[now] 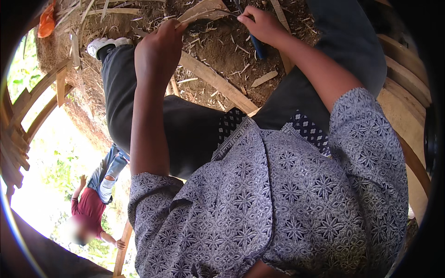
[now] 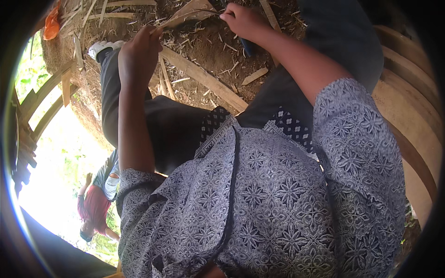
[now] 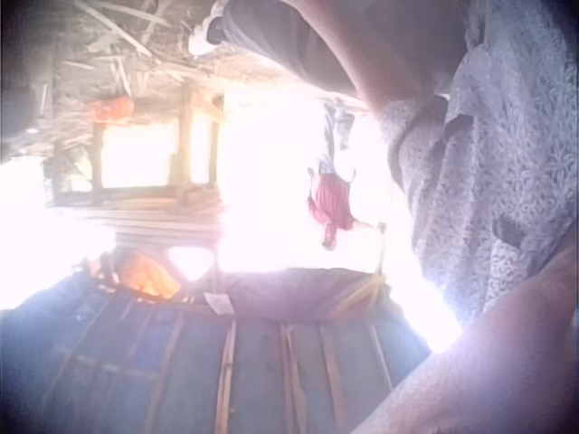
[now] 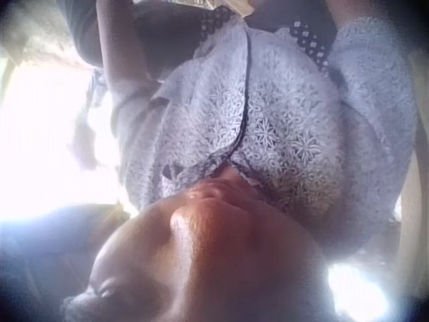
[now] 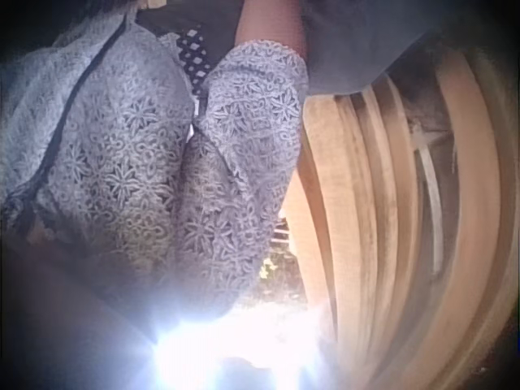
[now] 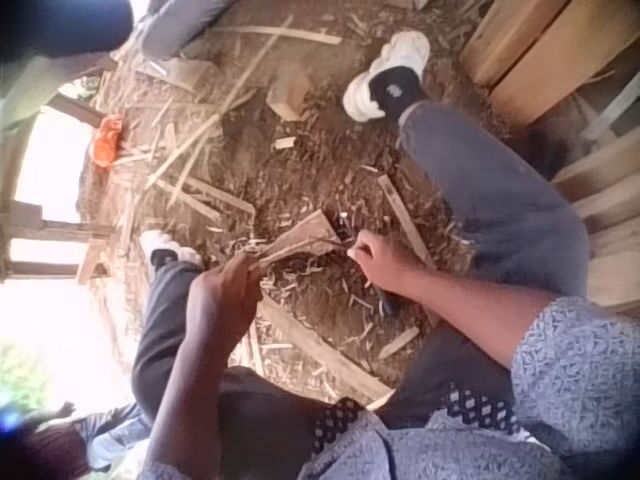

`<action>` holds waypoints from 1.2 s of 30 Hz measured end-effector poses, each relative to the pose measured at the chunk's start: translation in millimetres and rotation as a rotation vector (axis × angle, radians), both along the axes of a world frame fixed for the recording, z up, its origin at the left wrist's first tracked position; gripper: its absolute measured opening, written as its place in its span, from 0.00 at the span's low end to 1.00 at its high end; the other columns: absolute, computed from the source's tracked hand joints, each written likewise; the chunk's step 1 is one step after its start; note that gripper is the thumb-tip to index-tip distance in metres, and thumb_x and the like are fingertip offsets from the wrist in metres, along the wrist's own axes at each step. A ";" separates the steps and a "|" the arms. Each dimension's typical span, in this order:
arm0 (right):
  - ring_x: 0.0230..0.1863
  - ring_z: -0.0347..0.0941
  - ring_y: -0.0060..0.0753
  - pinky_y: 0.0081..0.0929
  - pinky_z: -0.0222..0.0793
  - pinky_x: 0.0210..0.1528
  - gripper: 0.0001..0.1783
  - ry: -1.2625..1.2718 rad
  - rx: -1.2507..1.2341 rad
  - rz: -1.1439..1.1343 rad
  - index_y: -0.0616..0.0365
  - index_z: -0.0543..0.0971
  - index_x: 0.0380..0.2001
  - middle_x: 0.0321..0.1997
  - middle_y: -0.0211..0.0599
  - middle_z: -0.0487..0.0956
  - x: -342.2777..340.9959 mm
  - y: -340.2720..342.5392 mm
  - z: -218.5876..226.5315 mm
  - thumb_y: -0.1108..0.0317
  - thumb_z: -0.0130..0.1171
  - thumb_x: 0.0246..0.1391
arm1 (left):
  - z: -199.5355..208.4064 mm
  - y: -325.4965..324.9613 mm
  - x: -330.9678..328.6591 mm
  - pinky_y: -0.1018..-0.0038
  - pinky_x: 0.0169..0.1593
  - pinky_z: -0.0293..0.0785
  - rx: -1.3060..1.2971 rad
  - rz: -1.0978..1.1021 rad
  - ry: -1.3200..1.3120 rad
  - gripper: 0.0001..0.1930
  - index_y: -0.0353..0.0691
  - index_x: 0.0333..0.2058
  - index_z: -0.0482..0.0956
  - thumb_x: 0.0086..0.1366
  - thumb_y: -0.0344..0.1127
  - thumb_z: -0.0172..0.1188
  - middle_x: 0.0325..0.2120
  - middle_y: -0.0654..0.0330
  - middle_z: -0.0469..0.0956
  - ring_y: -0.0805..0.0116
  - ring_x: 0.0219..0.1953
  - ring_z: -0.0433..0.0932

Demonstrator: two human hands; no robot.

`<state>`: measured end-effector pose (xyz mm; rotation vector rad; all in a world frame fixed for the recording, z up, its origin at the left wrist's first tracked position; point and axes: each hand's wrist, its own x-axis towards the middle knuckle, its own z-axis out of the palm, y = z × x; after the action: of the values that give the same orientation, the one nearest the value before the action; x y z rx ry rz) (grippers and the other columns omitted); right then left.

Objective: The person sits on the ground and uses a curved knife to carve a thin wooden stick. They hold the stick with their left hand and repeatedly shave off thin layers of wood with the knife in their right hand, creating wood shavings that fall onto the ground.

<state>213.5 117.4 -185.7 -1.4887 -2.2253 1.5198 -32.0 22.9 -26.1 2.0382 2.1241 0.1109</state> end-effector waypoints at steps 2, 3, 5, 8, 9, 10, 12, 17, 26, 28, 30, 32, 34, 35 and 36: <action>0.27 0.72 0.31 0.37 0.67 0.32 0.15 0.095 -0.156 -0.128 0.60 0.78 0.39 0.24 0.40 0.75 -18.2 2.5 56.3 0.57 0.60 0.64 | -2.3 -1.7 -1.2 0.57 0.26 0.76 0.032 -0.020 -0.041 0.06 0.47 0.34 0.78 0.68 0.41 0.61 0.19 0.54 0.79 0.51 0.23 0.81; 0.27 0.71 0.31 0.37 0.68 0.32 0.16 0.150 -0.068 -0.107 0.60 0.77 0.39 0.24 0.39 0.75 -26.2 -1.5 65.1 0.56 0.59 0.65 | 0.2 2.7 1.2 0.57 0.26 0.76 0.025 -0.016 -0.059 0.06 0.47 0.34 0.78 0.68 0.40 0.61 0.19 0.54 0.79 0.51 0.23 0.81; 0.28 0.72 0.31 0.37 0.68 0.33 0.17 0.298 -0.206 -0.104 0.61 0.77 0.39 0.26 0.40 0.75 -42.2 -7.5 92.6 0.55 0.59 0.66 | 0.6 3.7 -1.3 0.57 0.26 0.76 0.027 -0.029 -0.070 0.06 0.47 0.35 0.77 0.67 0.40 0.62 0.19 0.54 0.79 0.52 0.23 0.81; 0.30 0.73 0.34 0.39 0.69 0.35 0.17 0.383 -0.187 -0.063 0.61 0.77 0.41 0.28 0.42 0.76 -53.0 -12.0 98.7 0.56 0.59 0.66 | 3.3 6.1 3.6 0.58 0.26 0.76 0.055 -0.073 -0.067 0.06 0.47 0.34 0.77 0.67 0.40 0.62 0.19 0.54 0.78 0.52 0.23 0.81; 0.31 0.73 0.35 0.39 0.69 0.35 0.16 0.391 -0.163 -0.052 0.61 0.77 0.41 0.28 0.42 0.76 -56.0 -11.8 97.9 0.57 0.59 0.66 | 2.4 5.1 1.4 0.58 0.26 0.76 0.046 -0.060 -0.060 0.06 0.47 0.34 0.77 0.67 0.40 0.62 0.18 0.54 0.78 0.52 0.23 0.81; 0.31 0.74 0.36 0.39 0.69 0.35 0.16 0.399 -0.139 -0.039 0.62 0.77 0.41 0.29 0.42 0.76 -57.8 -11.4 95.9 0.57 0.59 0.65 | 0.6 2.7 -3.0 0.58 0.26 0.75 0.036 -0.046 -0.052 0.07 0.47 0.34 0.77 0.67 0.40 0.62 0.18 0.54 0.78 0.51 0.22 0.80; 0.31 0.74 0.36 0.39 0.69 0.35 0.15 0.498 -0.066 -0.102 0.62 0.77 0.40 0.28 0.42 0.76 -56.8 -16.8 74.6 0.58 0.59 0.66 | 0.3 2.1 -2.4 0.58 0.25 0.75 0.052 -0.043 -0.054 0.07 0.47 0.34 0.77 0.67 0.41 0.62 0.17 0.54 0.78 0.51 0.22 0.80; 0.31 0.74 0.32 0.37 0.69 0.35 0.14 0.172 -0.127 -0.098 0.61 0.76 0.35 0.28 0.41 0.76 -19.9 -5.2 -7.6 0.59 0.58 0.66 | -0.7 3.8 5.6 0.58 0.25 0.74 0.057 -0.071 -0.020 0.07 0.47 0.34 0.77 0.67 0.41 0.62 0.17 0.54 0.78 0.50 0.22 0.80; 0.31 0.76 0.40 0.39 0.70 0.36 0.17 0.315 -0.190 -0.046 0.61 0.77 0.38 0.28 0.45 0.77 -45.2 -11.3 111.7 0.55 0.57 0.66 | 0.9 3.7 -3.2 0.58 0.26 0.76 -0.001 -0.043 -0.046 0.05 0.47 0.37 0.77 0.66 0.38 0.62 0.21 0.55 0.80 0.51 0.24 0.82; 0.32 0.76 0.43 0.40 0.69 0.36 0.17 0.334 -0.162 -0.037 0.61 0.76 0.39 0.29 0.48 0.77 -48.3 -11.9 109.1 0.55 0.58 0.66 | 1.3 3.8 -3.0 0.58 0.26 0.76 -0.015 -0.041 -0.031 0.04 0.48 0.37 0.77 0.66 0.37 0.62 0.22 0.56 0.80 0.52 0.25 0.82; 0.33 0.77 0.44 0.40 0.69 0.36 0.17 0.366 -0.114 -0.037 0.61 0.76 0.39 0.30 0.49 0.78 -47.9 -14.7 102.9 0.55 0.58 0.66 | 3.4 3.7 -0.9 0.59 0.27 0.77 0.006 -0.058 -0.041 0.04 0.48 0.38 0.78 0.65 0.36 0.62 0.23 0.57 0.81 0.53 0.25 0.82; 0.33 0.77 0.43 0.40 0.69 0.36 0.16 0.411 -0.045 -0.051 0.61 0.76 0.40 0.30 0.49 0.78 -47.1 -16.5 93.7 0.56 0.58 0.66 | 4.7 4.1 1.8 0.60 0.28 0.77 0.004 -0.073 -0.050 0.05 0.50 0.40 0.79 0.65 0.35 0.62 0.25 0.59 0.80 0.55 0.26 0.82; 0.33 0.77 0.44 0.40 0.70 0.36 0.16 0.394 -0.107 -0.071 0.60 0.76 0.40 0.30 0.48 0.78 -46.0 -17.5 87.1 0.56 0.58 0.65 | 4.9 2.6 2.3 0.61 0.28 0.78 0.001 -0.101 -0.037 0.07 0.51 0.41 0.80 0.64 0.34 0.62 0.27 0.61 0.80 0.57 0.26 0.82; 0.33 0.77 0.44 0.40 0.70 0.36 0.16 0.386 -0.133 -0.081 0.60 0.76 0.40 0.30 0.48 0.78 -45.4 -16.4 84.5 0.57 0.59 0.65 | 4.4 2.3 1.5 0.62 0.28 0.78 0.003 -0.122 -0.018 0.08 0.52 0.42 0.80 0.64 0.34 0.62 0.28 0.62 0.79 0.58 0.26 0.82; 0.33 0.78 0.45 0.41 0.70 0.36 0.15 0.398 -0.105 -0.086 0.60 0.76 0.40 0.30 0.48 0.78 -44.9 -16.6 80.4 0.57 0.59 0.65 | 5.0 2.9 1.5 0.63 0.28 0.79 0.006 -0.142 0.000 0.09 0.53 0.43 0.81 0.63 0.34 0.62 0.29 0.63 0.78 0.59 0.26 0.82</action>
<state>168.6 100.9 -105.3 -1.1593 -1.8590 1.7460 -30.5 25.8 -21.1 2.1843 1.9726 0.0964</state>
